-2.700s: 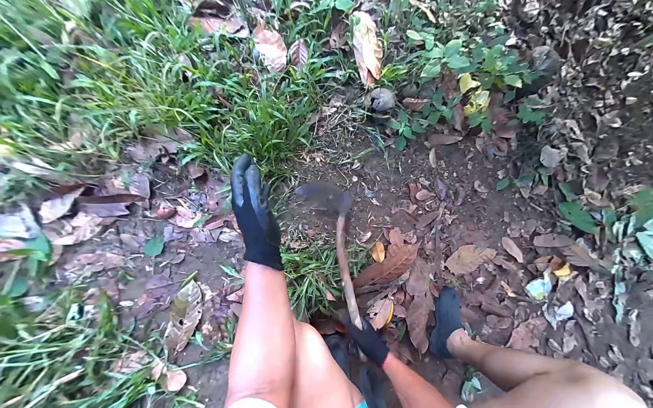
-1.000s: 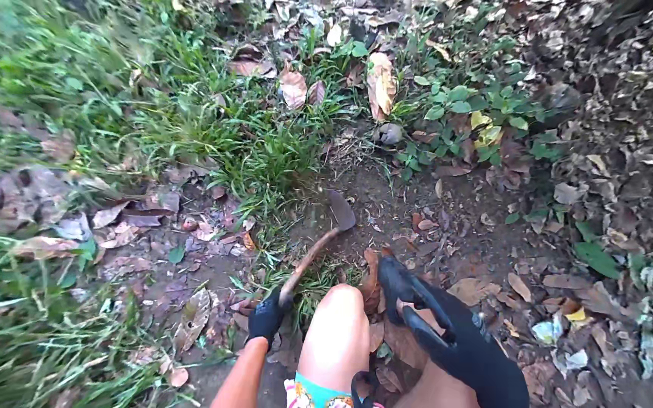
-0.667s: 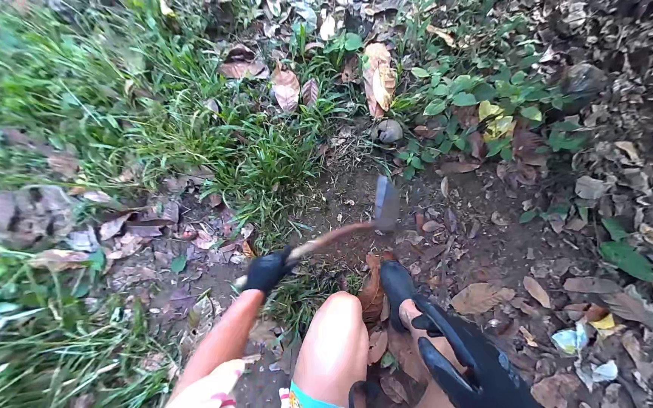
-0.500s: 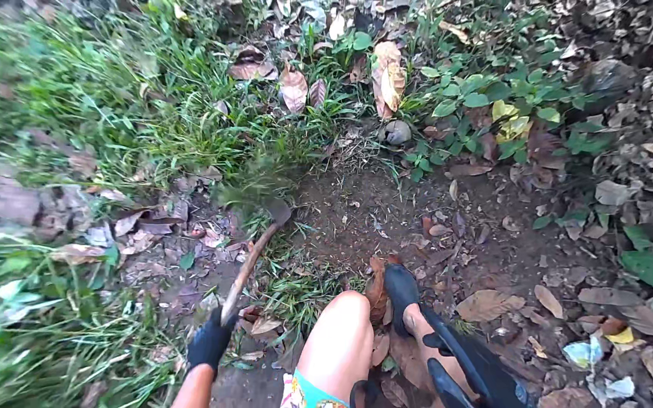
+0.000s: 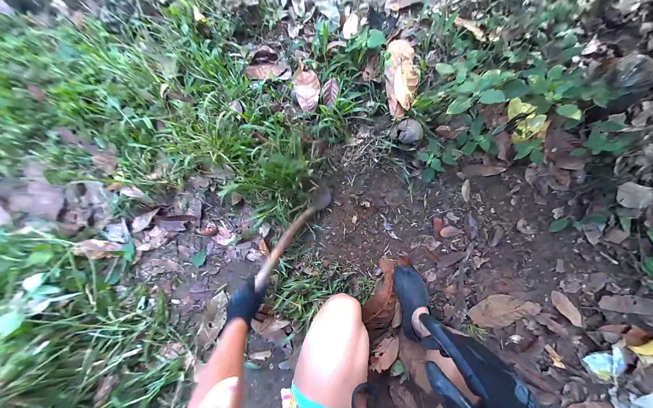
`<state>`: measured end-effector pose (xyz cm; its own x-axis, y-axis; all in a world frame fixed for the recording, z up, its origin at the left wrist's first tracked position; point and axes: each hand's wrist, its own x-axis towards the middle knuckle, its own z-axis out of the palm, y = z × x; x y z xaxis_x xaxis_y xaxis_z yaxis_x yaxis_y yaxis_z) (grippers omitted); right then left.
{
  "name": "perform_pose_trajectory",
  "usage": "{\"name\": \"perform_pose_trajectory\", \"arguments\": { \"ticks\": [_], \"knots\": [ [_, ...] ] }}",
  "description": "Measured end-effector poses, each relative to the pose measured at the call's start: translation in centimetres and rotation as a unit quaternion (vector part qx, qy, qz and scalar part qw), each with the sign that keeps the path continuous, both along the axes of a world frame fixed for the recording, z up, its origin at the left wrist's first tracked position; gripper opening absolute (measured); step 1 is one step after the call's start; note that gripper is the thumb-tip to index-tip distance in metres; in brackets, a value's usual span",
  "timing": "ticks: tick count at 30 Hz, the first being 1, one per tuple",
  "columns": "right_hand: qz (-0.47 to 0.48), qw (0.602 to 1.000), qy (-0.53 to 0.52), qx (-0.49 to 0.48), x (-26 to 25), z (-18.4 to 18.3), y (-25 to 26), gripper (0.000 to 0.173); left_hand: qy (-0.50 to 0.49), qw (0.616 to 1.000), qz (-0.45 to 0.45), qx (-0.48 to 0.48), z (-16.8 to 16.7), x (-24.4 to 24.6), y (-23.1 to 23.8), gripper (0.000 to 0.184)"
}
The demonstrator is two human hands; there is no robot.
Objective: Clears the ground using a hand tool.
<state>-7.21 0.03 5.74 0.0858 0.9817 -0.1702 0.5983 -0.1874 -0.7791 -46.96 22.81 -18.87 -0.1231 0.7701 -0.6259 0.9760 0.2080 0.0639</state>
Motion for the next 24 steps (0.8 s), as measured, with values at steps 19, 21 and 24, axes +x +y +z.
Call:
{"name": "perform_pose_trajectory", "arguments": {
  "ticks": [19,21,24],
  "knots": [
    [-0.017,1.0,0.016,-0.008,-0.7,2.3,-1.0,0.05,-0.029,0.983,0.183,0.003,2.4,0.1,-10.7,0.067],
    [-0.009,1.0,-0.005,0.006,-1.4,2.1,-0.8,0.048,-0.065,0.995,0.08,-0.01,4.6,4.6,-8.2,0.067],
    [0.047,0.999,0.001,0.005,-1.9,0.7,0.3,0.051,-0.065,0.983,-0.17,0.017,7.0,11.3,1.3,0.063]
  ]
}}
